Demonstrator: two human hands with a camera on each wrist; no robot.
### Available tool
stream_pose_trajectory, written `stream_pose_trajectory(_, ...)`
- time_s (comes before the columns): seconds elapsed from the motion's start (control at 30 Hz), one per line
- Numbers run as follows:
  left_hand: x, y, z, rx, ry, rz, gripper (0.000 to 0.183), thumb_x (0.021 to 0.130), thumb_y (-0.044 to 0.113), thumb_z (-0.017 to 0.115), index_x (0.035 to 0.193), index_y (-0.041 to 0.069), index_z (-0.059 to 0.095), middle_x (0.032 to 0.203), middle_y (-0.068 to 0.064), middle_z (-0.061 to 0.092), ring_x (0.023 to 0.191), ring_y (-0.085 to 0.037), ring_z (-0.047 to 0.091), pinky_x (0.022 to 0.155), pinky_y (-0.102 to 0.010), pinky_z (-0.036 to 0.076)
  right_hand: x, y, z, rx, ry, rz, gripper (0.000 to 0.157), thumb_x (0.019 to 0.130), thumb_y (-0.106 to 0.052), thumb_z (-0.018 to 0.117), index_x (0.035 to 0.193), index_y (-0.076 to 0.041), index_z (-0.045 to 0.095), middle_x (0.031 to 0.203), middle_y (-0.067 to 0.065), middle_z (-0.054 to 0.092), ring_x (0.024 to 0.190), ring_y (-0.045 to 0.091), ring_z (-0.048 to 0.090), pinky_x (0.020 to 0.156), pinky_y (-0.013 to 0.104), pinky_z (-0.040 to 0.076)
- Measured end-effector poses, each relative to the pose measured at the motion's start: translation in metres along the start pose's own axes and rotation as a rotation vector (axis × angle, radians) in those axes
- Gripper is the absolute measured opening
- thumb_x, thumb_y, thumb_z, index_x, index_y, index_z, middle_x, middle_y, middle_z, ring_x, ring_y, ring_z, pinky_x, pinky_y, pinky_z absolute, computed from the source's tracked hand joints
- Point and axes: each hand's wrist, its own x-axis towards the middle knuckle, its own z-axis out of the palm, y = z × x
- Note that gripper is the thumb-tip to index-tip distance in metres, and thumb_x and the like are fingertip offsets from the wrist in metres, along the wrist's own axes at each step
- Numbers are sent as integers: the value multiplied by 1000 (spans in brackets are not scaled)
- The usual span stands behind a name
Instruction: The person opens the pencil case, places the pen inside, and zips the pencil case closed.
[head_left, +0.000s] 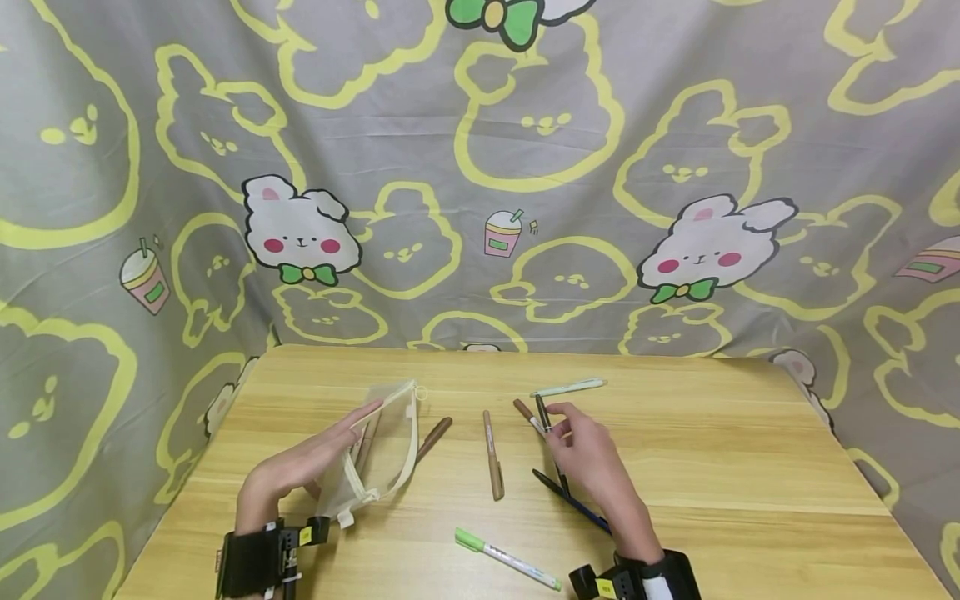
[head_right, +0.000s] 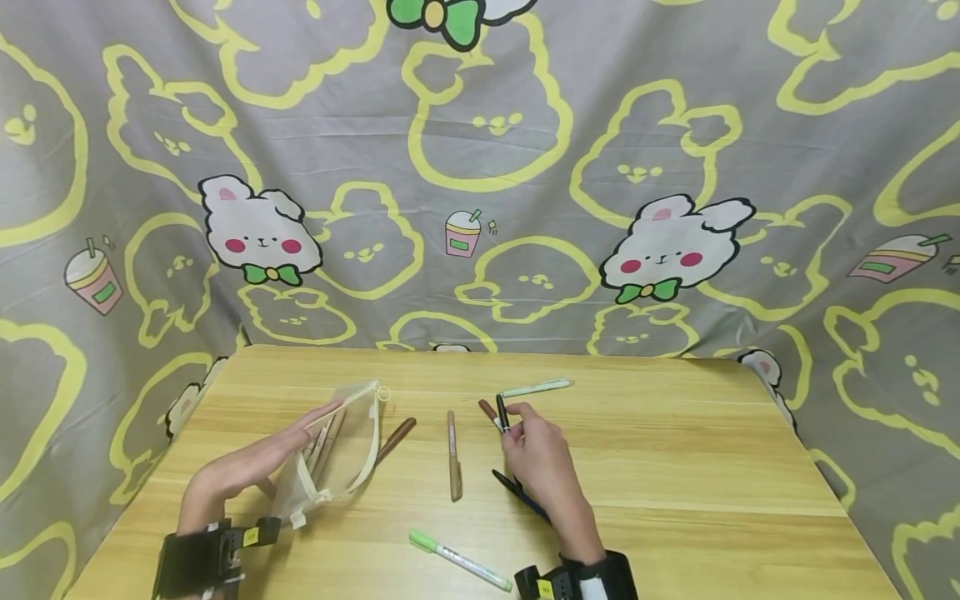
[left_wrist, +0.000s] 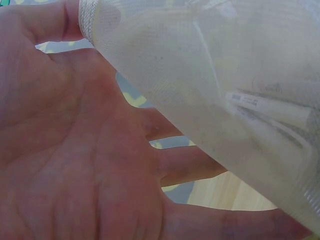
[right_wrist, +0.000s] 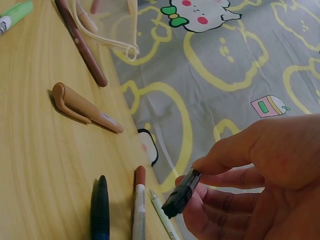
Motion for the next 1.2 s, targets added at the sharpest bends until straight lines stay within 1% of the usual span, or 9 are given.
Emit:
stream_pose_trajectory(0.17,0,1,-1,0,-1,5,53,110,21,19,159,6,6,161,-28,-4,141,-53,1,100,-81,8,-1,1,3,18,-2,-5,42,86,1,63,128,-1,62,88,7,66,76,18,65,56,29,54)
stream_pose_trajectory(0.33,3,0,-1,-6,6,-6,53,111,21,20,159,7,6,161,-25,-3,143,-48,-1,106,-76,4,-1,1,7,26,12,-5,38,87,0,65,125,-1,64,89,8,67,75,18,65,57,29,55)
stream_pose_trajectory(0.47,4,-1,-1,-8,5,-5,53,111,22,19,159,6,5,162,-25,-3,143,-48,-1,105,-77,4,-1,2,9,20,30,-31,34,86,0,66,120,0,67,88,9,69,74,18,66,57,30,55)
stream_pose_trajectory(0.63,4,-1,1,-16,4,-5,53,110,20,21,159,6,6,162,-24,-2,144,-46,-2,108,-74,4,-1,3,10,21,47,-28,31,86,-2,67,118,-1,68,86,8,69,74,17,66,58,31,56)
stream_pose_trajectory(0.87,4,2,1,0,-9,27,52,111,19,20,159,5,7,161,-27,-2,143,-49,-2,105,-76,4,-1,4,16,28,56,-42,30,86,-2,69,115,-2,70,85,6,69,73,17,66,57,30,56)
stream_pose_trajectory(1.1,4,-1,1,-10,-8,-12,52,111,22,18,160,8,5,162,-24,-3,143,-48,-1,105,-77,5,1,-2,24,45,55,-81,31,83,0,69,114,-1,71,83,6,69,70,15,64,57,29,56)
stream_pose_trajectory(1.17,2,0,2,-13,-10,-28,53,111,24,18,160,10,4,162,-24,-4,143,-49,0,102,-80,7,2,-3,26,49,54,-91,32,83,0,69,114,0,70,82,6,68,69,14,63,57,29,56)
stream_pose_trajectory(1.2,2,1,2,-20,-11,-46,53,111,25,18,160,12,4,162,-23,-5,142,-51,1,98,-83,12,2,-4,27,55,51,-95,32,83,1,69,115,1,70,82,6,68,70,15,64,58,29,56)
